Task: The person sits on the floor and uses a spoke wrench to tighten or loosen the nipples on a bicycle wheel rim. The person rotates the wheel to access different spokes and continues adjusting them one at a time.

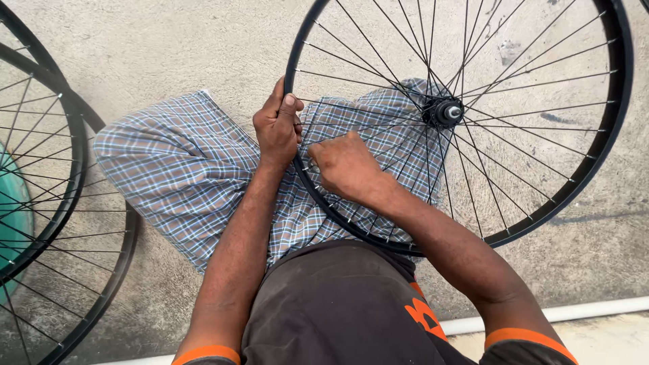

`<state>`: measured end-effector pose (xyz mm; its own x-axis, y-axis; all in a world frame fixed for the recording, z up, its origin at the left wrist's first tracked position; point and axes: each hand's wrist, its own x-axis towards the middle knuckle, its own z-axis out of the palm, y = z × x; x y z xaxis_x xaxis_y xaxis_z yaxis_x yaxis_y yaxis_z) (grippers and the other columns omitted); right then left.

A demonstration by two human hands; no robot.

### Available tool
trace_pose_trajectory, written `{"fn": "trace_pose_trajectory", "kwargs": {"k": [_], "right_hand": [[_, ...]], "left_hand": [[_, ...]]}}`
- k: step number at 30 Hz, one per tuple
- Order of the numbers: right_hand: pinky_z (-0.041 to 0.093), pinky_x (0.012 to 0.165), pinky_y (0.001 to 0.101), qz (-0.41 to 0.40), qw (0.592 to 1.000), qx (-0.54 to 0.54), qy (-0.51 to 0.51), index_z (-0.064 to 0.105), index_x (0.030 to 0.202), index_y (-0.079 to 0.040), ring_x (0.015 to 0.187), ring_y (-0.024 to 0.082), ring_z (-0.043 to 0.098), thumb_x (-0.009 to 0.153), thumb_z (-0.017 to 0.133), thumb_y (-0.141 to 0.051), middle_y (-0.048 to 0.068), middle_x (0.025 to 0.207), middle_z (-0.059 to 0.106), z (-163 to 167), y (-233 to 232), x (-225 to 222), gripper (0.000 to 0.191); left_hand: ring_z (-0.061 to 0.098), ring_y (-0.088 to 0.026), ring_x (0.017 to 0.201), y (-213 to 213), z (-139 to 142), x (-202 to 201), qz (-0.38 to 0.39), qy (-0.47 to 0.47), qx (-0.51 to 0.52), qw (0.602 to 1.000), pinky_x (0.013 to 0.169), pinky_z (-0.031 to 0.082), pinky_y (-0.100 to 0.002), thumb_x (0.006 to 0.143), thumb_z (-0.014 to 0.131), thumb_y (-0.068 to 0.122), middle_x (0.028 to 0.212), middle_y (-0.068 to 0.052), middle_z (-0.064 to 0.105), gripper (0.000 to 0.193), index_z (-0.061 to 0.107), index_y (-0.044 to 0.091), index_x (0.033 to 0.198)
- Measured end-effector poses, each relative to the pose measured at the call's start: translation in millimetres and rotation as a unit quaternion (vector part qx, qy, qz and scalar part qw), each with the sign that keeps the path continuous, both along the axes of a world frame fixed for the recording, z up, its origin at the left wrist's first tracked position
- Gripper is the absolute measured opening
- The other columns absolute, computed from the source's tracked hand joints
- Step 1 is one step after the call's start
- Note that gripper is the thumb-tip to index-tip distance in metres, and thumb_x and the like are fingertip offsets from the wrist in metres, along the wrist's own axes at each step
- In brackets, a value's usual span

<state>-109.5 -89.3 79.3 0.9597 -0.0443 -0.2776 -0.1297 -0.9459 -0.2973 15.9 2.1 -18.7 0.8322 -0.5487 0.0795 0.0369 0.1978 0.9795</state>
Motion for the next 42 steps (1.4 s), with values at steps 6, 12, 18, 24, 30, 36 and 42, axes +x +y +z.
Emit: {"fn": "trace_pose_trajectory", "kwargs": {"k": [6,12,18,24,30,36,42], "right_hand": [[0.055,0.070,0.0528,-0.049,0.992,0.012,0.113,0.071,0.094,-0.007,0.073,0.033,0.071,0.099,0.050,-0.029,0.015,0.077,0.071,-1.2,-1.0,15.7,0.030],[0.055,0.080,0.0504,-0.023,0.973,0.044,0.225,0.066,0.123,-0.013,0.088,0.029,0.071,0.090,0.059,-0.043,0.015,0.091,0.073,20.9,1.9,24.6,0.046],[0.051,0.088,0.0522,-0.043,0.983,0.074,0.161,0.064,0.125,-0.012,0.093,0.030,0.068,0.084,0.076,-0.034,0.014,0.091,0.072,15.2,12.3,27.6,0.047],[0.052,0.085,0.0498,-0.009,0.983,-0.055,-0.177,0.063,0.089,-0.011,0.085,0.029,0.067,0.087,0.071,-0.002,0.009,0.089,0.070,6.5,61.4,7.7,0.012],[0.051,0.068,0.0454,0.060,0.994,0.029,-0.091,0.065,0.087,-0.010,0.075,0.030,0.070,0.087,0.075,-0.013,0.011,0.086,0.070,33.5,44.4,1.3,0.010],[0.054,0.058,0.0438,0.050,0.984,0.140,-0.095,0.059,0.096,-0.001,0.071,0.031,0.068,0.075,0.078,-0.015,0.012,0.083,0.066,5.3,14.9,13.0,0.031],[0.055,0.060,0.0448,0.038,0.990,-0.123,-0.056,0.062,0.092,-0.007,0.065,0.030,0.070,0.097,0.065,-0.015,0.012,0.078,0.069,-19.8,39.2,3.0,0.010]], "left_hand": [[0.053,-0.002,0.053,-2.2,-0.9,0.1,-0.004,0.049,0.012,0.999,0.041,0.046,-0.020,0.111,0.056,0.025,0.082,-0.002,0.065,0.044,0.055,0.005,0.150],[0.053,-0.001,0.060,6.4,-1.9,3.5,-0.002,0.030,-0.004,1.000,0.047,0.047,-0.019,0.112,0.056,0.025,0.084,-0.001,0.065,0.044,0.056,0.004,0.151],[0.051,-0.001,0.060,15.7,-1.7,11.7,0.003,0.001,-0.003,1.000,0.047,0.047,-0.020,0.112,0.056,0.026,0.083,0.001,0.061,0.045,0.053,0.005,0.152],[0.048,-0.002,0.062,24.5,-7.1,15.7,0.031,-0.025,-0.005,0.999,0.049,0.043,-0.021,0.111,0.058,0.024,0.081,0.002,0.058,0.043,0.057,0.003,0.149],[0.048,-0.002,0.062,25.7,-0.5,5.3,0.017,0.056,-0.067,0.996,0.048,0.042,-0.021,0.109,0.061,0.026,0.080,0.001,0.058,0.045,0.060,0.002,0.146],[0.051,-0.001,0.056,22.1,-0.2,5.8,0.024,0.113,-0.038,0.993,0.044,0.044,-0.019,0.108,0.057,0.031,0.082,-0.003,0.068,0.046,0.059,0.003,0.145],[0.057,-0.001,0.061,20.8,-4.7,7.8,0.024,0.063,-0.023,0.997,0.046,0.049,-0.018,0.109,0.057,0.033,0.084,-0.003,0.068,0.047,0.060,0.003,0.145]]}}
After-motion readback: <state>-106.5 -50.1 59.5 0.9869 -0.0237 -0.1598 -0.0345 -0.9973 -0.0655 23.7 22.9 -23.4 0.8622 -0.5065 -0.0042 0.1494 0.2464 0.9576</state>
